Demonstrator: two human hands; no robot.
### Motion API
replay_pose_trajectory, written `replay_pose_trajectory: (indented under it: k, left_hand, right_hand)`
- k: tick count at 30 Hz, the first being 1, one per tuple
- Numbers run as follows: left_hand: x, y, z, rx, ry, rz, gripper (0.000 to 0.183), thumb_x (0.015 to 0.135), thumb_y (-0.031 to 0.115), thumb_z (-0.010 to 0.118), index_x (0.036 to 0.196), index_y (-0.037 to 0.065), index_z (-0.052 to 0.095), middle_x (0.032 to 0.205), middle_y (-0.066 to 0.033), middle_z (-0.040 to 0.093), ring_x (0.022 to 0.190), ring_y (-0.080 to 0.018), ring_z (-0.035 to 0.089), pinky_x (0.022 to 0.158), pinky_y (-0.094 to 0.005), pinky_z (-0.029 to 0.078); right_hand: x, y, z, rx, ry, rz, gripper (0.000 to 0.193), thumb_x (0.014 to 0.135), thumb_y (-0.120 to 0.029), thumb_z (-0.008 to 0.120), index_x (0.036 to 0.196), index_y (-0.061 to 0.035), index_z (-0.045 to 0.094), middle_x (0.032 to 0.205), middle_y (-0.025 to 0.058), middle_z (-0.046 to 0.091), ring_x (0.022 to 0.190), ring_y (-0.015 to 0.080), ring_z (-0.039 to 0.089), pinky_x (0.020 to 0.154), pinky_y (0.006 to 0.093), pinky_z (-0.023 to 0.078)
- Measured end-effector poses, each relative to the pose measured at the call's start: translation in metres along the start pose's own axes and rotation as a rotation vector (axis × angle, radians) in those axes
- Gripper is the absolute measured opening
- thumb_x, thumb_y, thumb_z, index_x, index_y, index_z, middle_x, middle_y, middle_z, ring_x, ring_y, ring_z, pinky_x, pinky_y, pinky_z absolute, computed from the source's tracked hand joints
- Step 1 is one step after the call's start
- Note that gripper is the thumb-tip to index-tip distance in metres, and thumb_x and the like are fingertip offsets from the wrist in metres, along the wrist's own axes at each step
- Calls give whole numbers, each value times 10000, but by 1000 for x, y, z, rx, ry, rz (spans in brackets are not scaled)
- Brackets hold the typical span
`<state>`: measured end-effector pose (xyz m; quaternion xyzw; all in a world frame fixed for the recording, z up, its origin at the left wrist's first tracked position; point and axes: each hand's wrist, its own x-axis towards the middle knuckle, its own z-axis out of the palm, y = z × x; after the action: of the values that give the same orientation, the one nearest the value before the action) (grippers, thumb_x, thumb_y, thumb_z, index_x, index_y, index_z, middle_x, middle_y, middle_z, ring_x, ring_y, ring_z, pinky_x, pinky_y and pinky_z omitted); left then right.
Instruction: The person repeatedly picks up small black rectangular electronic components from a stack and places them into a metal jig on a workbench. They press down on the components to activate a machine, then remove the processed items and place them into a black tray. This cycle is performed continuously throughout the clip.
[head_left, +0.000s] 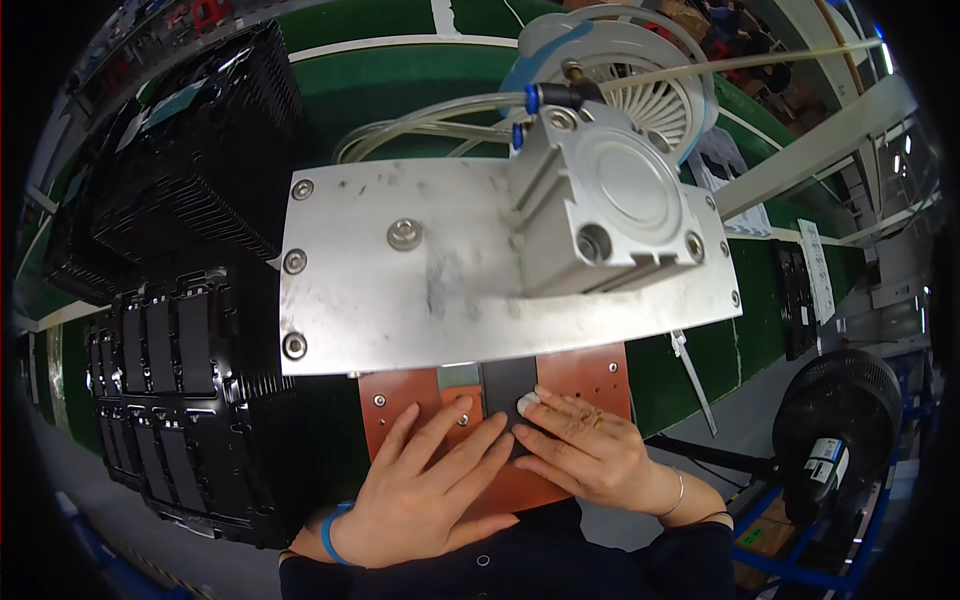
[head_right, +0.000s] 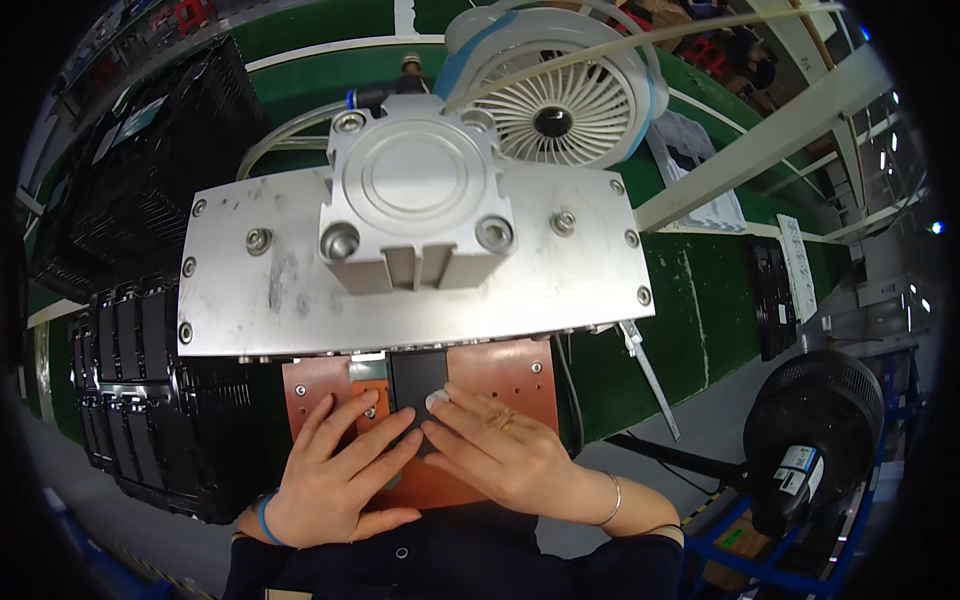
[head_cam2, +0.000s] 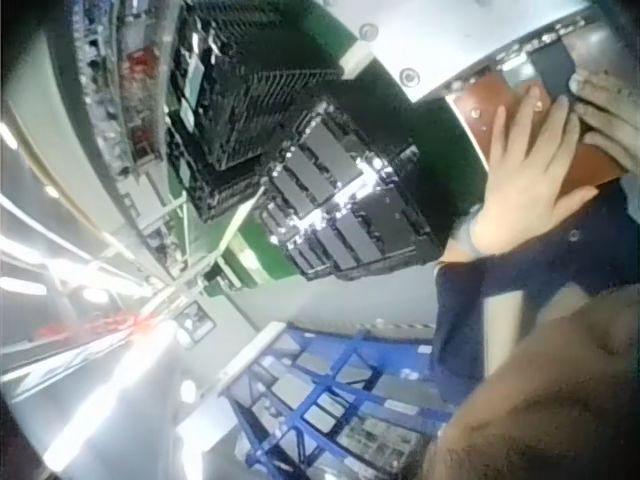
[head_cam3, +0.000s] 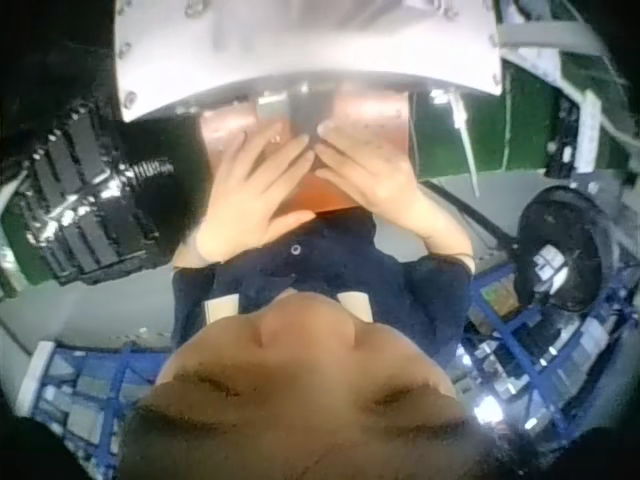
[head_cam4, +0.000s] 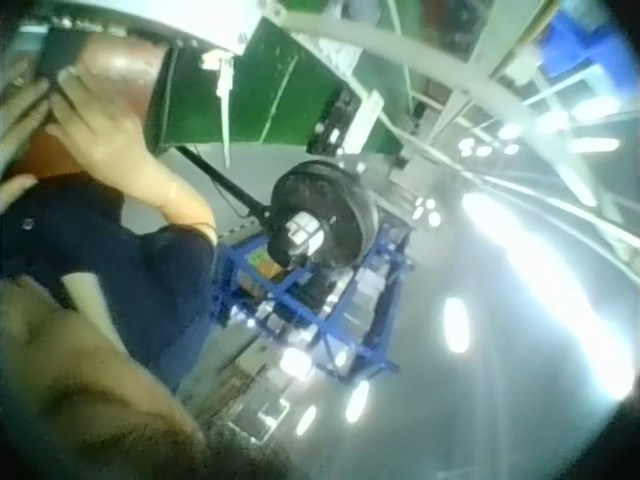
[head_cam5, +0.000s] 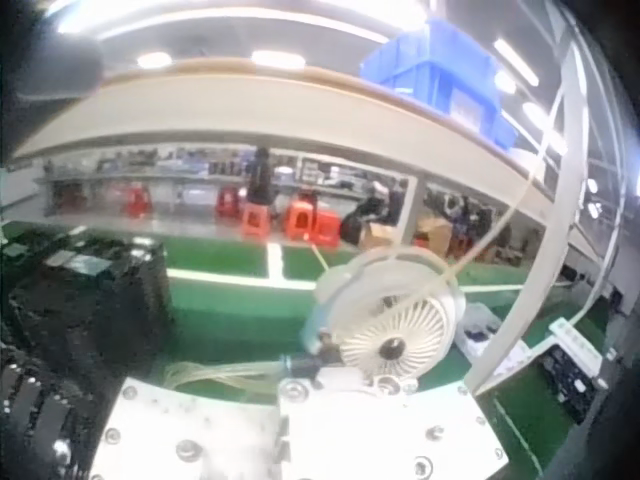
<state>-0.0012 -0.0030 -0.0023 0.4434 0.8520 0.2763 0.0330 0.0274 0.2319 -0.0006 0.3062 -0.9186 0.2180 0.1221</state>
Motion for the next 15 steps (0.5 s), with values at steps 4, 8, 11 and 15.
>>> replay_pose_trajectory:
  k: [4,8,11,15]
  left_hand:
    - [-2,3,1,17,-22,-30,597,827,564,651,1206,103,660,1348,-57,563,1322,-303,442,1057,-552,345]
    - [-4,2,1,50,-52,-36,644,790,606,669,1240,146,655,1357,-30,567,1312,-320,454,1076,-552,339]
    - [-3,2,2,59,-52,-31,641,786,602,676,1237,146,656,1356,-32,567,1312,-321,454,1077,-550,338]
    - [-2,0,-3,10,-11,-2,556,845,543,650,1178,99,672,1335,-66,568,1318,-300,452,1058,-529,349]
  right_hand:
    - [-1,0,1,-18,-9,-21,304,778,-200,784,996,-4,705,1138,159,662,1056,303,674,855,362,589]
    - [-1,-2,0,-11,-44,6,289,791,-198,775,1000,-12,701,1164,165,650,1081,311,661,854,368,586]
    - [-2,-10,-3,142,-128,149,308,836,-142,727,1111,-25,650,1298,177,562,1214,330,566,965,437,512]
    - [0,-25,-20,858,-201,464,458,894,-12,605,1329,-82,478,1524,125,311,1443,310,279,1148,477,269]
